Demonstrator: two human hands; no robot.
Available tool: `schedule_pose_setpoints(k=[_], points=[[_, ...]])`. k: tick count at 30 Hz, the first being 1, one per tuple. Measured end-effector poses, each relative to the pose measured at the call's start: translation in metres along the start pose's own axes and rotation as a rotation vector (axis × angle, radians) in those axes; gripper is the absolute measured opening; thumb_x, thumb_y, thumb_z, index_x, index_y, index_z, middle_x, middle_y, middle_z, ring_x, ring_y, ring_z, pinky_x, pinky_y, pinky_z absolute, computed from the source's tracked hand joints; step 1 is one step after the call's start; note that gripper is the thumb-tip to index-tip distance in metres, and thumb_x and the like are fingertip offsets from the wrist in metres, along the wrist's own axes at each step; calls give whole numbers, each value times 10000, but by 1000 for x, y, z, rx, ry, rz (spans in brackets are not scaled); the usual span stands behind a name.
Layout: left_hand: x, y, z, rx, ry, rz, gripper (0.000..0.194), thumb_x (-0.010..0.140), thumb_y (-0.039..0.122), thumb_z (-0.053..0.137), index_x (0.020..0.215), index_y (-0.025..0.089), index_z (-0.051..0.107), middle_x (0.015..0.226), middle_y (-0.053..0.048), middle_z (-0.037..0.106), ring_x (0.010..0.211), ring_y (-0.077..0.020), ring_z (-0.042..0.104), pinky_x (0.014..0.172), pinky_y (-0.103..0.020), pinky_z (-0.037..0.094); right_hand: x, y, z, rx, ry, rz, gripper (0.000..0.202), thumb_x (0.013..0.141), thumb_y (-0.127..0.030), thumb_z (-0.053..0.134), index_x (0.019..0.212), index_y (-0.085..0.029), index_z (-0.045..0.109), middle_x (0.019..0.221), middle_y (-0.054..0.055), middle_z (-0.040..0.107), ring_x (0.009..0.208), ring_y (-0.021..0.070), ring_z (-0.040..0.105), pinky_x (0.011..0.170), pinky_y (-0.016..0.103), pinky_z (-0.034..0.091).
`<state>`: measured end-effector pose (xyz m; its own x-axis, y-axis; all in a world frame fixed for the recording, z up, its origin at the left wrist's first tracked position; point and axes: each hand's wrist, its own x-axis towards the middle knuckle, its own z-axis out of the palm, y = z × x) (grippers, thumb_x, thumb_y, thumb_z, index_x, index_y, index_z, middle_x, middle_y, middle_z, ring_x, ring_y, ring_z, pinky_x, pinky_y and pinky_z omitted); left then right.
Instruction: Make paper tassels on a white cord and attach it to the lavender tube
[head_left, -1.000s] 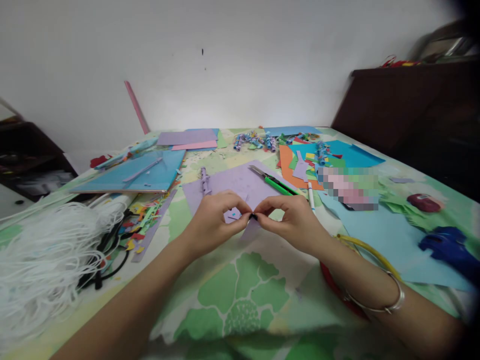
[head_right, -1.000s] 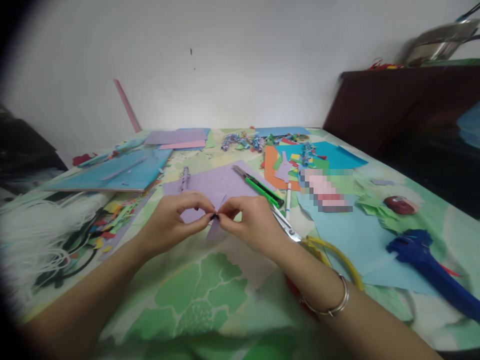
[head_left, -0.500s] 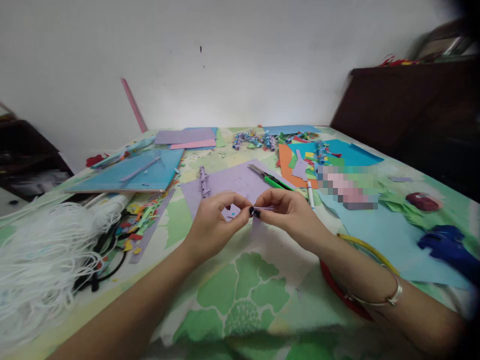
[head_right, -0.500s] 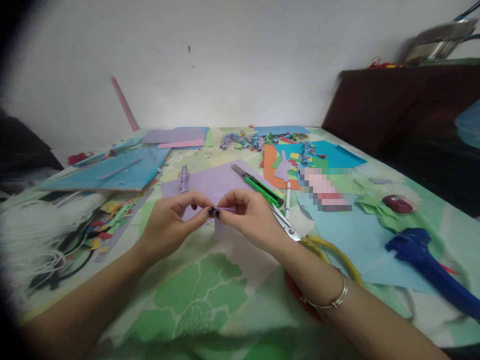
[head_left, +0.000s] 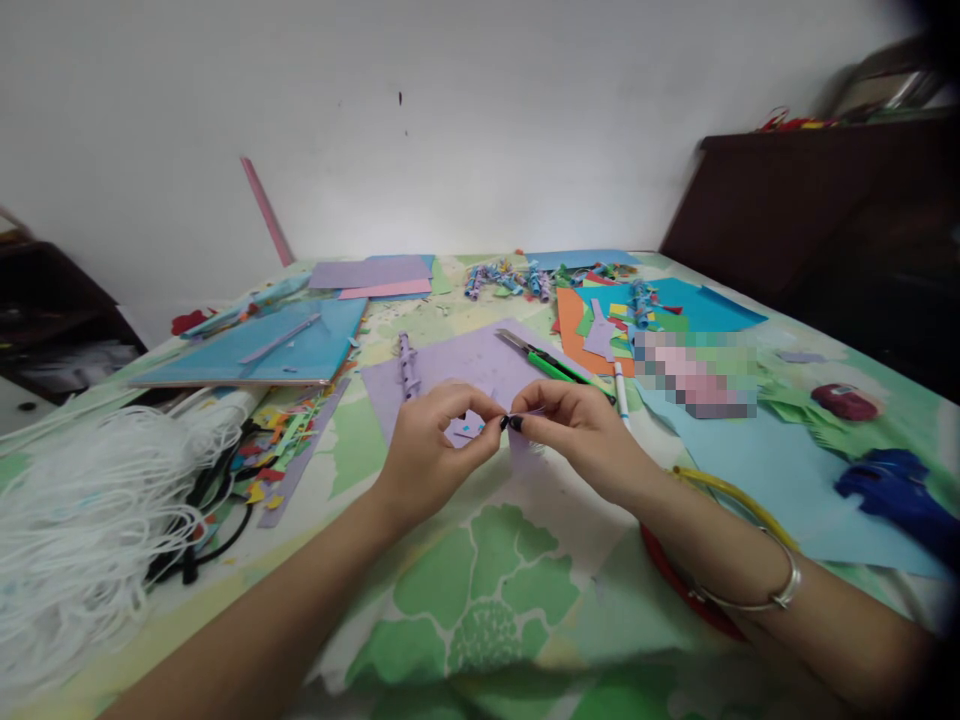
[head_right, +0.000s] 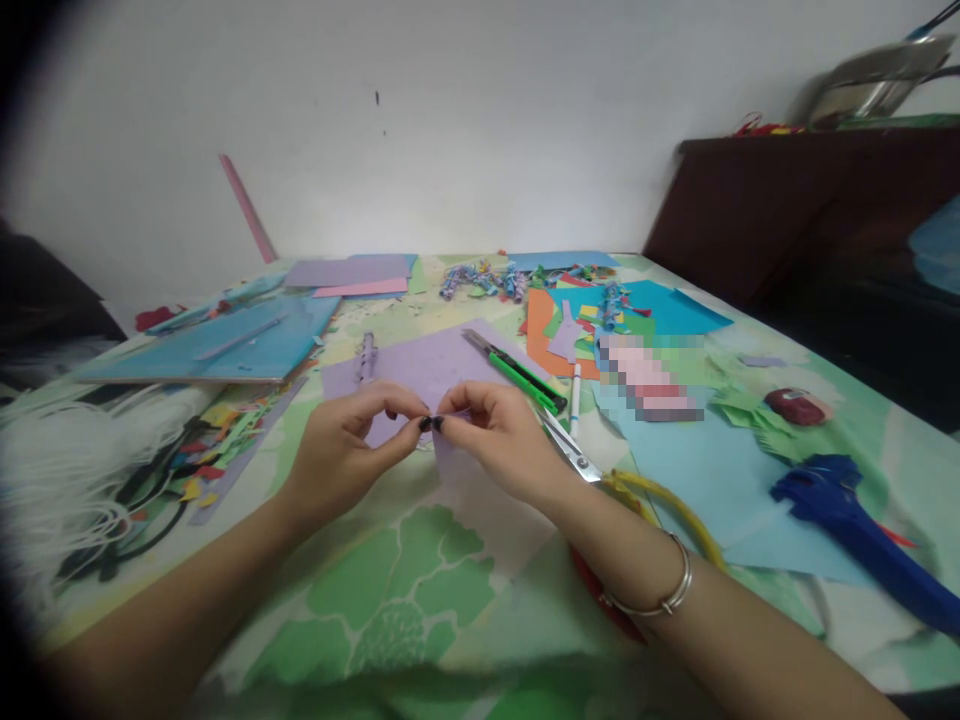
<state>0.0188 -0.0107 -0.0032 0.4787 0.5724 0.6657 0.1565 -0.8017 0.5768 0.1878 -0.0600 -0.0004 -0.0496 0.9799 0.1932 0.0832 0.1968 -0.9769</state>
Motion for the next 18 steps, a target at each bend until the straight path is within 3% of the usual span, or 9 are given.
schedule_pose_setpoints(k=[9,18], points=[[1,-5,2,138,84,397,115,804,49,604,814,160,632,738,-48,671,754,-175,609,704,-323,516,1,1,2,237,12,209,110,667,-230,705,703,-146,643,647,-24,566,596,81,451,577,247,301],[-3,-12,1,342,71,598,127,813,48,628,887,149,601,798,-68,682,866,-216,617,751,-360,537,1,0,2,461,-20,333,175,634,-264,784,676,-150,658,651,-19,567,597,81,472,570,233,332]])
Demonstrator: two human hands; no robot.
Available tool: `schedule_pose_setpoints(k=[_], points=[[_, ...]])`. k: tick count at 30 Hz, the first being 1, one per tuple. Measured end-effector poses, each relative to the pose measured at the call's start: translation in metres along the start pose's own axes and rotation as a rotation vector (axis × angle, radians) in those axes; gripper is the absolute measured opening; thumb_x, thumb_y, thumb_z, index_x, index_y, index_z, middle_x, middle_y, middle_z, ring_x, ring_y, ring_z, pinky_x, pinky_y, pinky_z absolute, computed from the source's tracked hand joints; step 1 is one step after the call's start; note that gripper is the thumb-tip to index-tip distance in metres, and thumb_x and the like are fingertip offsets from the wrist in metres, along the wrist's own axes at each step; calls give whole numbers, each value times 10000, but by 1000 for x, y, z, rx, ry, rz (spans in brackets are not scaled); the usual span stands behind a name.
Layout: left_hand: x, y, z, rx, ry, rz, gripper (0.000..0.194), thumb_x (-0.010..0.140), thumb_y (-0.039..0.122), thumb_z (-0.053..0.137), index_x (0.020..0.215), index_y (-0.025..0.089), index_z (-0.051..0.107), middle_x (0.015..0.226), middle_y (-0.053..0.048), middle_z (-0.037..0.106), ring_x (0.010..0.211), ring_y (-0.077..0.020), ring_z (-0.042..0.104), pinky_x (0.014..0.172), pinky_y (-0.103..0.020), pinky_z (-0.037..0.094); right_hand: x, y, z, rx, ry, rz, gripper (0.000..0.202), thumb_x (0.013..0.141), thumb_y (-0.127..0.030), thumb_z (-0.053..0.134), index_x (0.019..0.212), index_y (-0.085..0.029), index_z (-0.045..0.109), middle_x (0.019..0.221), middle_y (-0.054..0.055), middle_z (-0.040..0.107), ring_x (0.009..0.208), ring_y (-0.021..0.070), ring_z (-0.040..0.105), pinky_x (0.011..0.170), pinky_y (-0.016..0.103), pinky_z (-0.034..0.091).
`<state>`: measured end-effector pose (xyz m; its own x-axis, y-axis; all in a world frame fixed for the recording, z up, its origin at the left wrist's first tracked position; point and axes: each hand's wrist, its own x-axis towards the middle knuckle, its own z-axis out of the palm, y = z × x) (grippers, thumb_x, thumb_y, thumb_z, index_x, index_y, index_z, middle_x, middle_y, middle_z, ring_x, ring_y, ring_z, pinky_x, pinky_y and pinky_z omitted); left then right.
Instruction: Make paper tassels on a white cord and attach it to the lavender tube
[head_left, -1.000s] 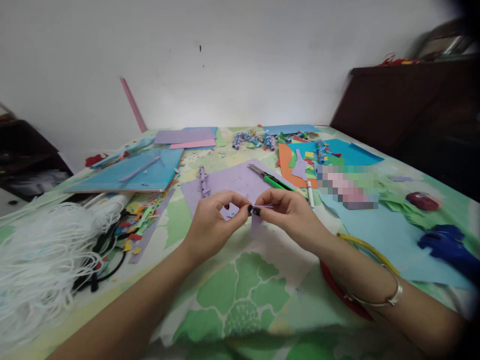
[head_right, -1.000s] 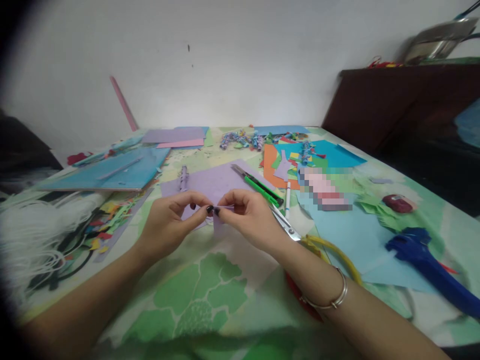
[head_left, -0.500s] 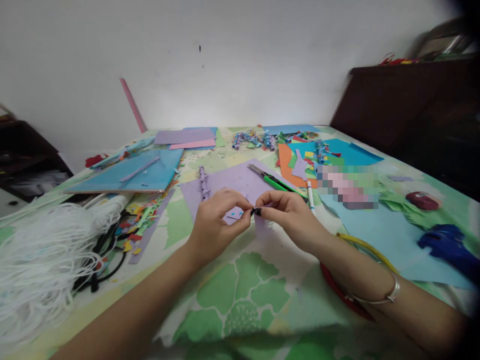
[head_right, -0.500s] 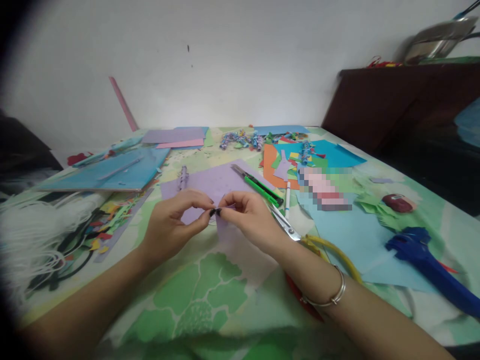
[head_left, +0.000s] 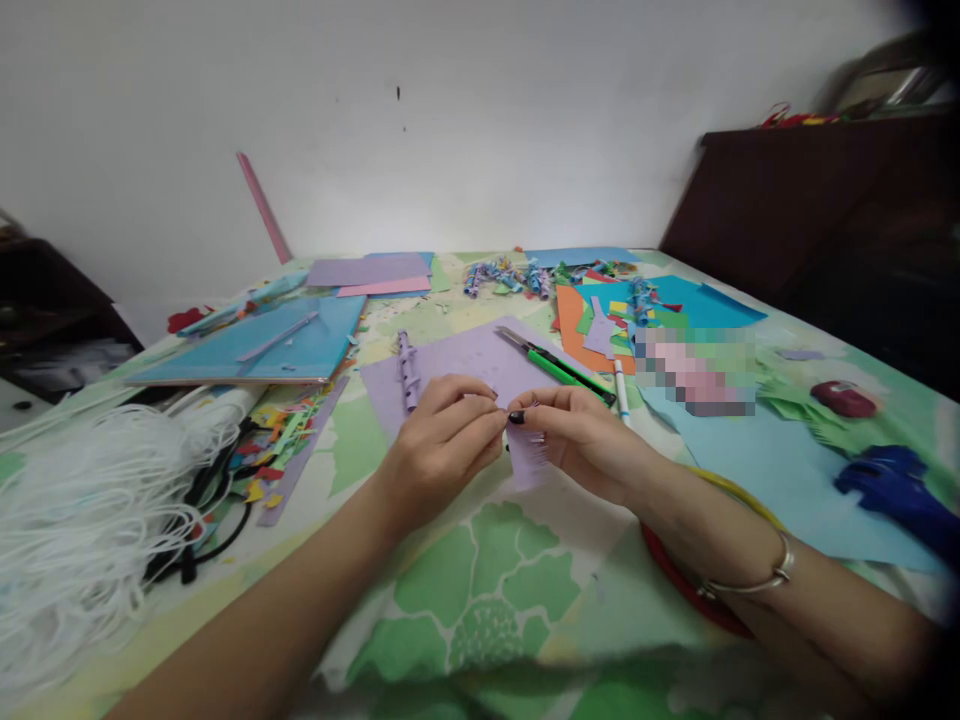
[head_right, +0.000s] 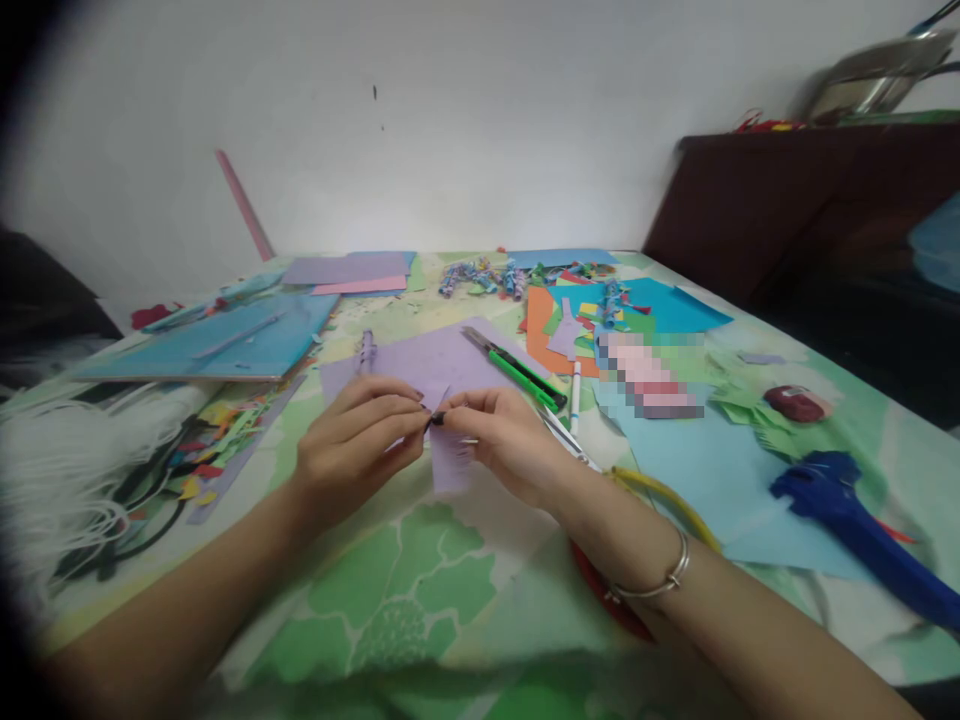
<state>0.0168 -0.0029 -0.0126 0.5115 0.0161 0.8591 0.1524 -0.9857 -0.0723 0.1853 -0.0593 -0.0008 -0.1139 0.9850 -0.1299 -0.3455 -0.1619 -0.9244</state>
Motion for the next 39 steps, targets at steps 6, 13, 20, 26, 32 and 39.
schedule_pose_setpoints(k=[6,13,20,26,32,39], points=[[-3,-2,-3,37,-69,80,128,828,50,620,935,117,599,828,-98,692,913,-244,613,756,-391,523,1,1,1,37,24,31,127,615,-230,762,669,-155,675,639,-11,597,600,92,507,590,235,374],[-1,-2,1,-47,-14,-8,136,819,52,611,917,145,624,824,-75,706,885,-213,625,776,-369,540,2,0,2,16,58,21,80,624,-180,727,685,-147,686,630,-18,608,601,86,522,582,220,384],[6,5,-5,-303,-40,-362,191,769,73,567,904,162,669,831,-85,707,799,-202,646,745,-370,541,1,-3,3,-101,71,-33,90,638,-203,728,670,-161,654,610,-28,560,550,78,456,524,235,332],[7,4,-5,-298,-42,-399,118,779,106,605,838,166,689,776,-68,717,735,-180,655,695,-325,537,1,0,-1,-238,47,-147,95,646,-202,690,726,-157,664,649,-19,604,587,87,495,566,240,346],[5,1,-4,-263,-45,-393,94,794,121,616,793,160,702,727,-58,719,692,-168,658,664,-302,535,0,-2,-2,-435,56,-224,91,682,-217,654,747,-155,656,631,-26,584,572,91,472,547,241,319],[5,-2,-5,-308,-115,-368,97,799,116,622,790,168,703,727,-51,729,685,-167,666,669,-298,534,2,-1,-6,-549,71,-236,93,667,-222,657,734,-160,675,670,7,629,586,113,509,548,250,355]])
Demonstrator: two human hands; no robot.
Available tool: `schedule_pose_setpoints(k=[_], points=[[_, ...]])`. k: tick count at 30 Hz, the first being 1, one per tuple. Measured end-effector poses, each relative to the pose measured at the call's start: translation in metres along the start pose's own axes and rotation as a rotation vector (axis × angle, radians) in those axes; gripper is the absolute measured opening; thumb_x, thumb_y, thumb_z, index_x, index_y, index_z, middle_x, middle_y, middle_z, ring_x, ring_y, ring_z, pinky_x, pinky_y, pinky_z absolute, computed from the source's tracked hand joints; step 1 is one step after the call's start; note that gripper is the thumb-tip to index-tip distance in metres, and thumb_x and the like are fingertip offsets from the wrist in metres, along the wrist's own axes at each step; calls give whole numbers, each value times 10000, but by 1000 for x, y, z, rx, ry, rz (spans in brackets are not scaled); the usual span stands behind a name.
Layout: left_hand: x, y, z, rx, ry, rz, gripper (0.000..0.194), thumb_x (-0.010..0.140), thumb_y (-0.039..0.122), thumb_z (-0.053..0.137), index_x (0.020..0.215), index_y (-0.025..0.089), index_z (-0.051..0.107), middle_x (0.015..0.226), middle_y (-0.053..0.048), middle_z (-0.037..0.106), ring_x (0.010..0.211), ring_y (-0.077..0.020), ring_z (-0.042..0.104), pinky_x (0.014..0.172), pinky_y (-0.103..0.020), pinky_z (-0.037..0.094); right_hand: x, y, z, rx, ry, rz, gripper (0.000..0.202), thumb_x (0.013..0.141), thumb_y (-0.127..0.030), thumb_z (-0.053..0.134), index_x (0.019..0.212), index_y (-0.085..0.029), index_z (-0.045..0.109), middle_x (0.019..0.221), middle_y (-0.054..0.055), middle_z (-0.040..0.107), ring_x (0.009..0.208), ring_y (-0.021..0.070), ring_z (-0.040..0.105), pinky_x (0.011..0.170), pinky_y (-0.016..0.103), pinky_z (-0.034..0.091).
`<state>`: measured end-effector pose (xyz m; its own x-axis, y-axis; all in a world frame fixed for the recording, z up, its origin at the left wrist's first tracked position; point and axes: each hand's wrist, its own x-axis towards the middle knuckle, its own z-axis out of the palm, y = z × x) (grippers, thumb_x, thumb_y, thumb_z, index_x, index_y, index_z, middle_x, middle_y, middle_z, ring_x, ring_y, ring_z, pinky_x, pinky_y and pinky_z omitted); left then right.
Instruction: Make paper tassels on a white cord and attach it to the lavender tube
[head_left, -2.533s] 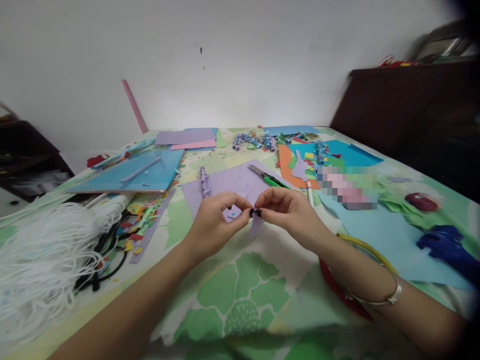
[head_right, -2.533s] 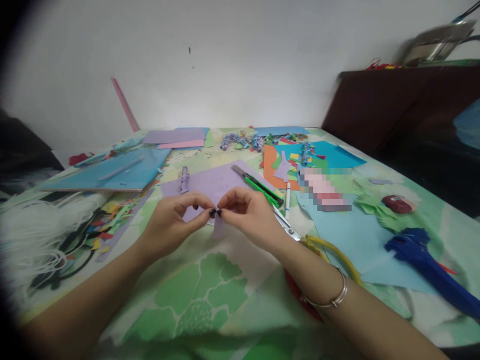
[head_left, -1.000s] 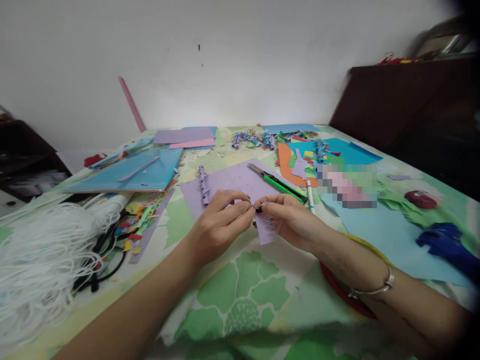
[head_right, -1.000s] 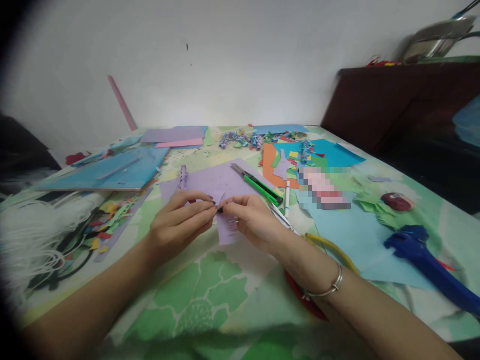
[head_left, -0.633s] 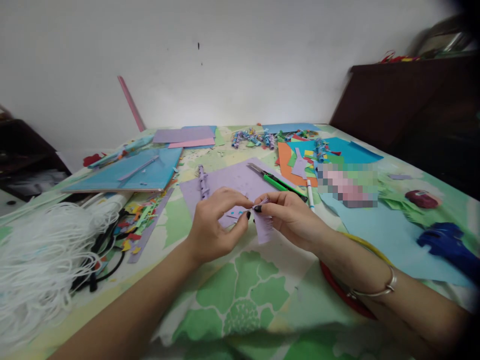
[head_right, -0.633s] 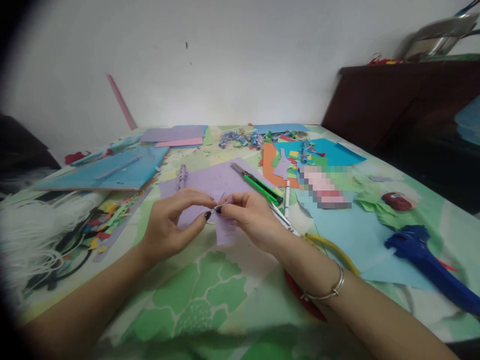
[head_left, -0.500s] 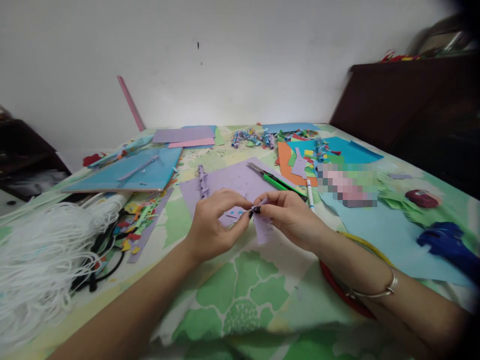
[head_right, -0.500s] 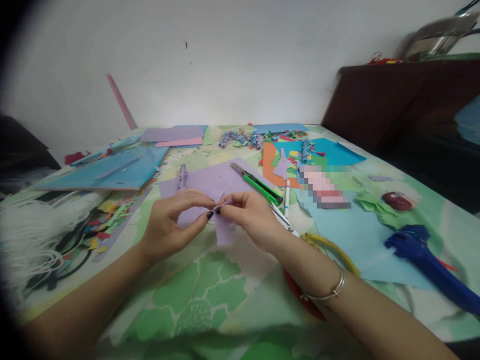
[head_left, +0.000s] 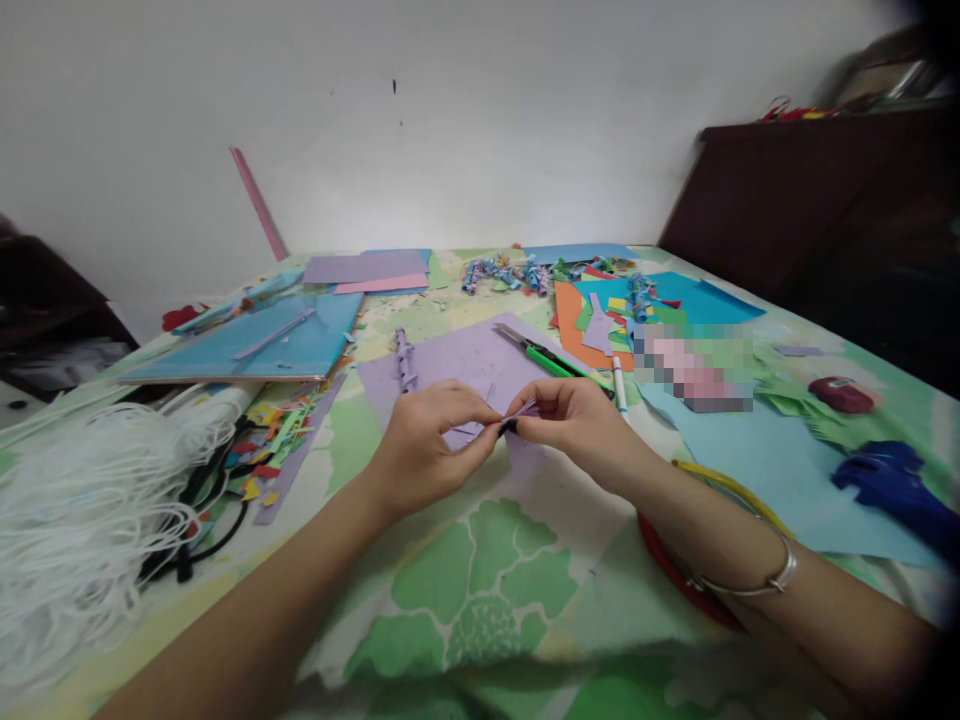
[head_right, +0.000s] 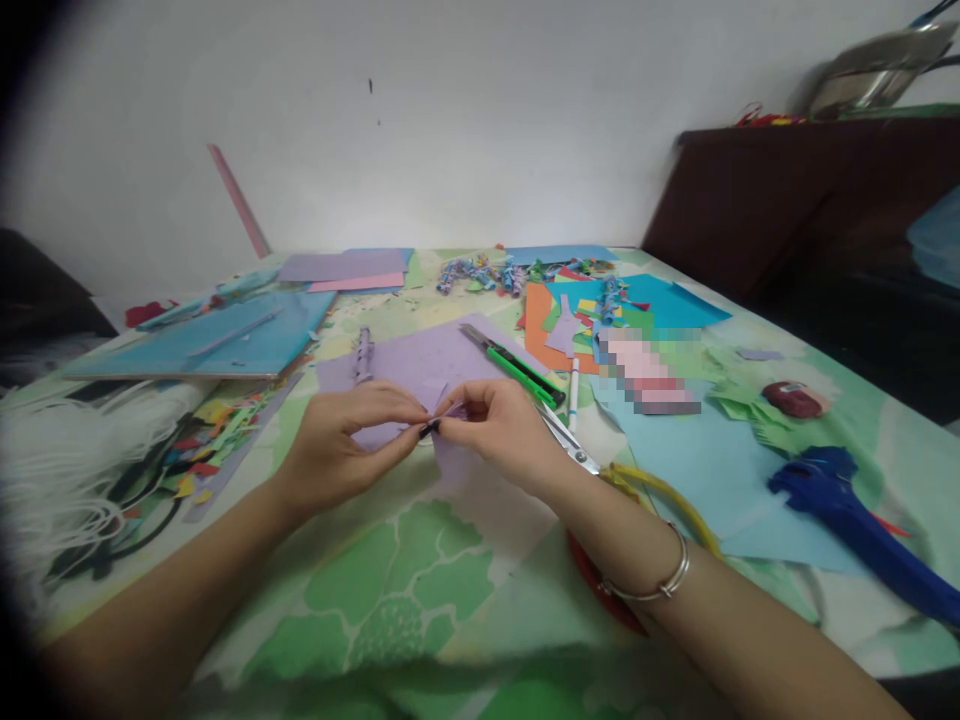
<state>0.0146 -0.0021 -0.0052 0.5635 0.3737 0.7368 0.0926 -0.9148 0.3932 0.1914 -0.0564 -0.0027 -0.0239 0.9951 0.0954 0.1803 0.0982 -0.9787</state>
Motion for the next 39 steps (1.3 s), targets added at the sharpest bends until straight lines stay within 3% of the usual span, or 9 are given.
schedule_pose_setpoints(k=[5,9,12,23,27,30,36,39], points=[[0,-5,0,57,-70,95,118,816,116,593,811,166,700,732,-54,730,709,-176,664,680,-310,535,1,2,-1,-100,-4,-35,95,669,-192,630,736,-155,686,628,2,615,558,111,501,518,245,353],[0,-7,0,78,-96,107,120,820,128,586,798,171,696,718,-50,725,711,-176,662,679,-306,530,0,3,-2,-189,3,-160,85,687,-158,616,722,-171,692,690,18,666,666,146,581,641,279,444],[-1,-5,0,78,-141,9,104,782,118,607,766,168,696,710,-42,715,706,-174,654,660,-290,519,0,4,-2,-209,-3,-184,89,684,-146,620,712,-179,697,698,20,679,692,157,604,673,290,461],[2,2,-2,-184,-192,-459,129,721,130,645,696,189,756,714,-17,748,652,-171,686,602,-250,519,0,1,0,-27,-45,39,60,639,-153,672,699,-158,670,604,-15,595,542,96,498,509,232,357],[3,1,-4,-298,-170,-578,115,714,154,669,705,201,773,670,-10,745,603,-176,678,541,-250,515,0,-2,-1,163,-60,77,54,683,-217,681,702,-168,668,668,5,640,598,110,544,575,247,407],[2,-2,-3,-455,-118,-686,95,706,172,696,731,207,781,699,-25,753,580,-172,677,539,-258,529,1,-5,-2,385,-40,146,163,745,-288,641,641,-162,655,621,18,629,564,117,551,591,266,441],[2,-5,0,-718,-73,-794,75,688,192,715,718,215,780,712,-51,754,641,-177,683,630,-297,551,2,-5,-4,598,-16,269,41,668,-183,674,696,-154,669,655,26,655,595,136,608,680,302,497],[3,-4,2,-831,-65,-849,61,669,191,717,682,204,775,676,-60,744,636,-174,669,638,-306,542,2,-4,-6,594,-21,280,152,619,-127,707,765,-168,691,695,12,673,590,128,612,695,310,500]])
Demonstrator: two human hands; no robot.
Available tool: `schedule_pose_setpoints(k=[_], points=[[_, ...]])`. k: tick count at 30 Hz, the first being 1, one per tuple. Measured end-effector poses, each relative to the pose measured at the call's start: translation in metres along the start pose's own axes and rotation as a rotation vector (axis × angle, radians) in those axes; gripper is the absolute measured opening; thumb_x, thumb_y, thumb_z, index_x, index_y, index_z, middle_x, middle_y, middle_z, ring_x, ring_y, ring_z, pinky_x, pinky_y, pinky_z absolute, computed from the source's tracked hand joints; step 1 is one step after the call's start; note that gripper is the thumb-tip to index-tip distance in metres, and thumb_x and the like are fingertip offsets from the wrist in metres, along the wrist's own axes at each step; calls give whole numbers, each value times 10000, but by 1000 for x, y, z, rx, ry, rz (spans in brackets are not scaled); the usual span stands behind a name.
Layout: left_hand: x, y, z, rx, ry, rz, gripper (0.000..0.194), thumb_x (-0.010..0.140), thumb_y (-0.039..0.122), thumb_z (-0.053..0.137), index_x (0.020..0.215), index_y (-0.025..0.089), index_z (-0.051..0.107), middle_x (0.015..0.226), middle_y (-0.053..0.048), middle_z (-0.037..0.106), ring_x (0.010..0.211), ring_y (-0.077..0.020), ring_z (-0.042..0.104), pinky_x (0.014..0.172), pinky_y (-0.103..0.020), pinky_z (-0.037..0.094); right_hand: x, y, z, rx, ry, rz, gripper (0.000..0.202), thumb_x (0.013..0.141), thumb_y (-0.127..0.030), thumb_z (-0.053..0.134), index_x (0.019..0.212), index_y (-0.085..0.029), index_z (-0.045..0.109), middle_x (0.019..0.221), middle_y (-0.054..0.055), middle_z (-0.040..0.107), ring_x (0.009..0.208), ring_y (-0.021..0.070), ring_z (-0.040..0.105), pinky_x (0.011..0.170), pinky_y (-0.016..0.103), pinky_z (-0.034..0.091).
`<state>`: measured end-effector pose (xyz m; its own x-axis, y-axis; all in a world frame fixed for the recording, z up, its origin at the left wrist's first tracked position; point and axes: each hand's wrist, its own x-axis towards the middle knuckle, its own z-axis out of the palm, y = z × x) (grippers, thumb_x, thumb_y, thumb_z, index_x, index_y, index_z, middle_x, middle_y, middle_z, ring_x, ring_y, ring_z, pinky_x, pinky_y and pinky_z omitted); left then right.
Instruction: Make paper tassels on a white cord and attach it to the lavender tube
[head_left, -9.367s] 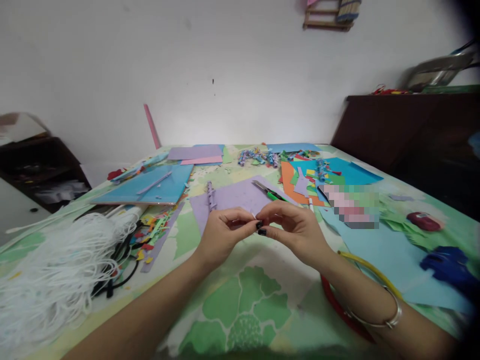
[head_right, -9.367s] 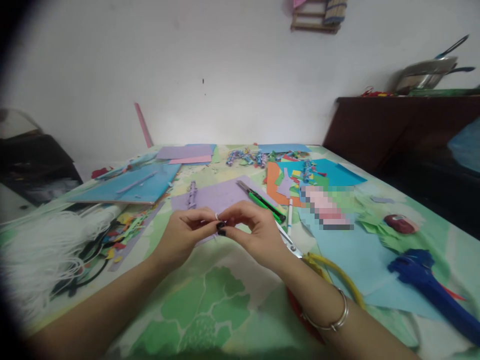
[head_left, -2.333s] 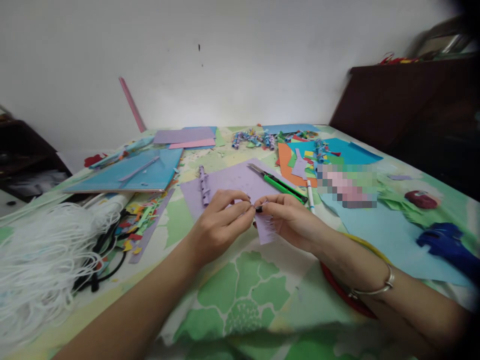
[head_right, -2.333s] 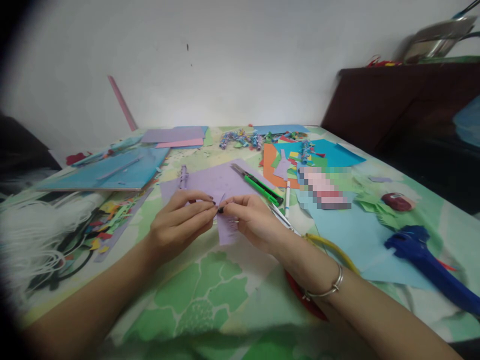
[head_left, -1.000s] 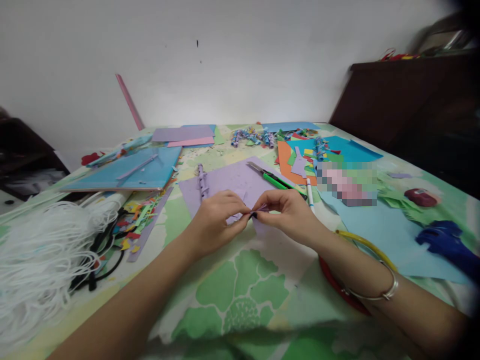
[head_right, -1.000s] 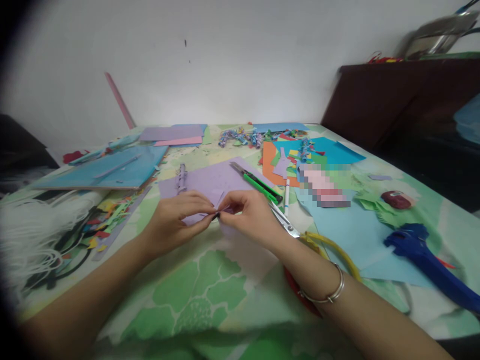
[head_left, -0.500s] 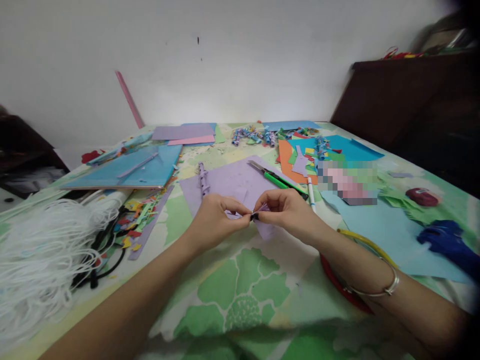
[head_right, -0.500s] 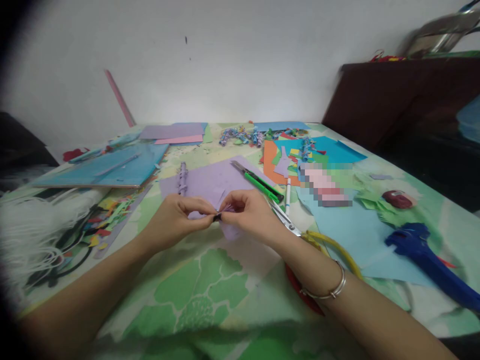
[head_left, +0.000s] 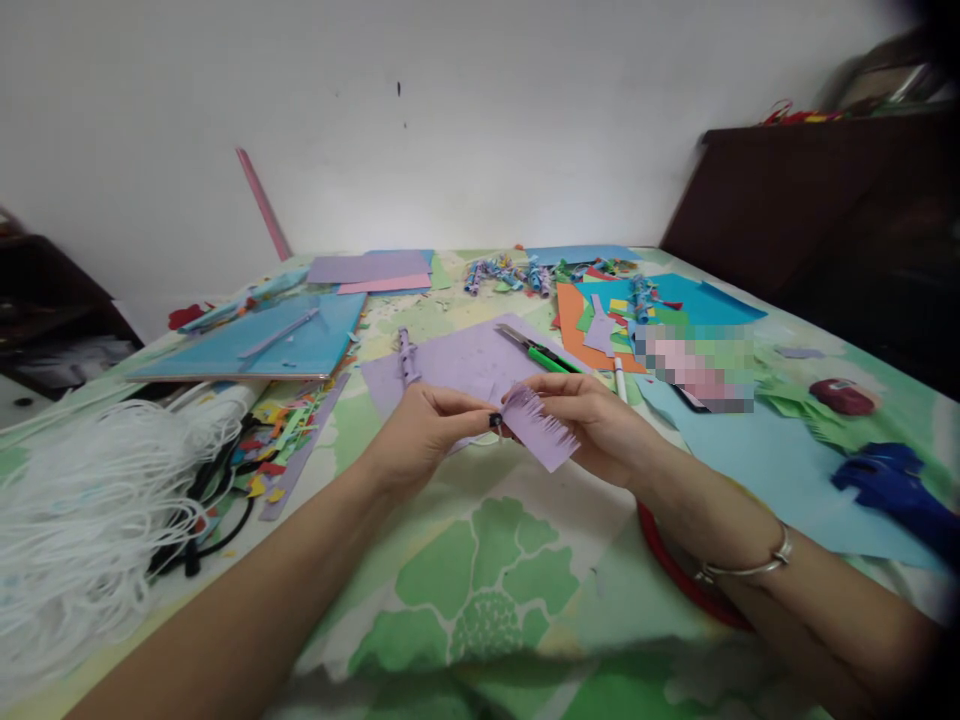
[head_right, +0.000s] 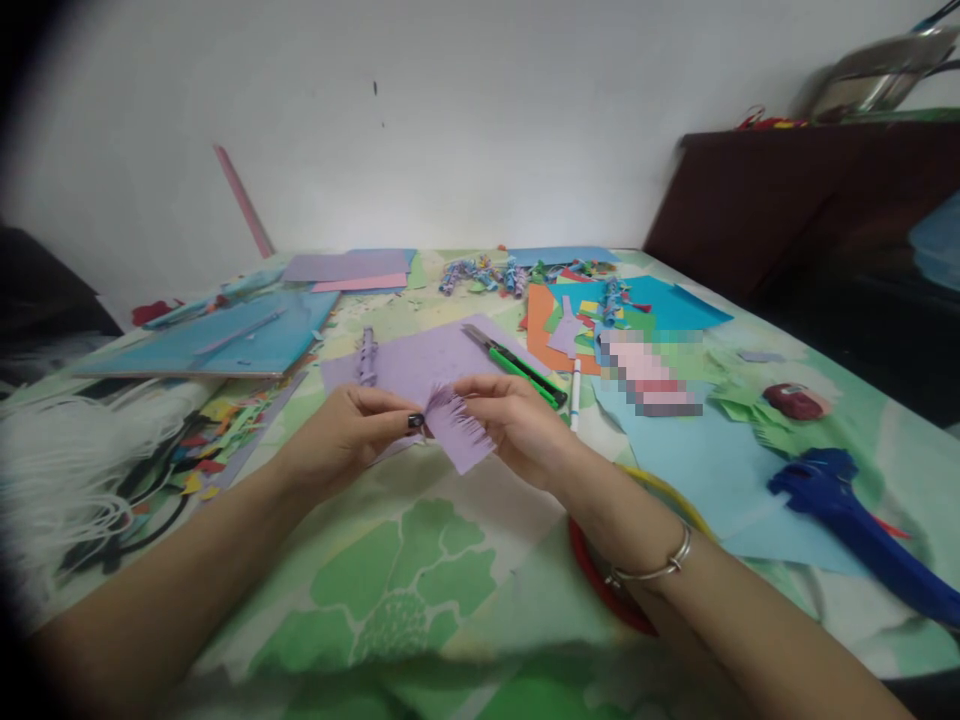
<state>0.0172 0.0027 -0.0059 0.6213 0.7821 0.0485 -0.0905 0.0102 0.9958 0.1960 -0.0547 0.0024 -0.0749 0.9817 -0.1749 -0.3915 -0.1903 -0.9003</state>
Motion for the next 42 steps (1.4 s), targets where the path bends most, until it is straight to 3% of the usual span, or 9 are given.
schedule_pose_setpoints(k=[10,16,21,27,33,42], points=[[-2,1,5,-166,56,-151,66,599,222,795,609,168,758,603,-39,699,577,-93,563,587,-213,436,1,2,-1,-66,-89,-67,148,584,-147,772,719,-165,715,658,0,684,591,114,620,636,250,478],[-3,-2,6,-94,107,-213,157,594,286,809,672,154,773,620,-47,704,586,-122,565,585,-242,420,-1,1,0,-58,-105,-166,212,757,-345,708,853,-157,731,766,45,704,698,149,647,673,276,482],[-2,-8,4,2,74,-148,147,639,286,789,722,165,784,717,-59,735,683,-136,577,662,-244,415,-2,3,0,-258,-132,-256,114,724,-176,717,836,-163,704,742,15,678,707,137,621,704,279,458],[-3,-9,4,49,57,-137,142,661,302,782,715,170,782,680,-38,719,641,-112,540,626,-226,386,-1,5,1,-323,-161,-304,66,734,-122,655,776,-162,687,694,2,657,682,124,596,699,280,448],[-2,-9,5,-7,42,-179,167,665,326,774,713,166,777,674,-49,708,628,-129,563,619,-248,411,-2,3,3,-295,-113,-275,75,725,-135,616,748,-170,678,681,0,654,675,132,594,684,291,445],[-1,-11,2,12,51,-129,111,664,285,767,703,181,781,690,-44,726,655,-125,579,651,-231,424,-1,5,2,-301,-64,-271,61,731,-198,650,778,-177,683,736,12,666,722,143,602,687,293,454]])
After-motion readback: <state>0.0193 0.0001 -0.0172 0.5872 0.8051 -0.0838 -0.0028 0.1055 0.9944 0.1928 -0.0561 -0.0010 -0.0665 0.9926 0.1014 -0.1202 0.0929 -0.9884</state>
